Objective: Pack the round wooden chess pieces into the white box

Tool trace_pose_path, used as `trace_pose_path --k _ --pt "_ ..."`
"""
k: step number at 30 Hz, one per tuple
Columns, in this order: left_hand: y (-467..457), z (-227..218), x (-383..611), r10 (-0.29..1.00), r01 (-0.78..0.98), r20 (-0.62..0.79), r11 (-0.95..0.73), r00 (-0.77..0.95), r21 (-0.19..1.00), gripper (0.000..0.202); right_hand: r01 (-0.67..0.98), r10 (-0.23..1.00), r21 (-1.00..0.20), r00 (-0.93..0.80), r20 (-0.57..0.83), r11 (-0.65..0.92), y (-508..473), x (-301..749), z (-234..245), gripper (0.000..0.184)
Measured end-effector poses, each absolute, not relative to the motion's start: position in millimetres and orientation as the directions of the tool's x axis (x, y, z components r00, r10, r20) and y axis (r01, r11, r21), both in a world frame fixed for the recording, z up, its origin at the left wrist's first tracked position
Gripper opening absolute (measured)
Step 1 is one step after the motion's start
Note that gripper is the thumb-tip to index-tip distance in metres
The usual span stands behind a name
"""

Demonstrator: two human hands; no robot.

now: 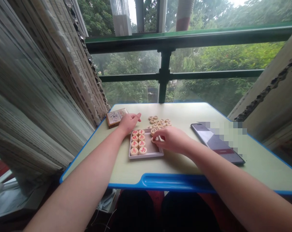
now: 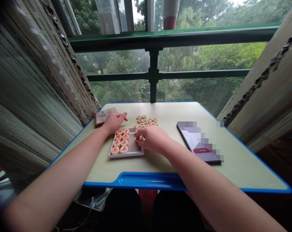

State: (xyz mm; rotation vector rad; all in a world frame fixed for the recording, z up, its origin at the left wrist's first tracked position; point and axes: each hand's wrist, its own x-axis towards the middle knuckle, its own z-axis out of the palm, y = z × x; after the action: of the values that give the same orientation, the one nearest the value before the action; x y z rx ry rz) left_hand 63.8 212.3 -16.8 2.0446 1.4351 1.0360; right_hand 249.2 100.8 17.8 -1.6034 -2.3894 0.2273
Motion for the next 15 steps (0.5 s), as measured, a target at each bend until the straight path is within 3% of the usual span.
trace_pose_path --k 8,15 --pt "214.7 -15.7 62.8 0.948 0.48 0.269 -0.319 0.171 0.817 0.058 0.892 0.928 -0.259 -0.341 0.148 0.37 98.6 247.5 20.4 0.021" --pt "215.0 -17.6 65.0 0.949 0.459 0.259 -0.313 0.18 0.831 0.059 0.918 0.945 -0.225 -0.31 0.11 0.327 99.0 244.9 17.1 0.02"
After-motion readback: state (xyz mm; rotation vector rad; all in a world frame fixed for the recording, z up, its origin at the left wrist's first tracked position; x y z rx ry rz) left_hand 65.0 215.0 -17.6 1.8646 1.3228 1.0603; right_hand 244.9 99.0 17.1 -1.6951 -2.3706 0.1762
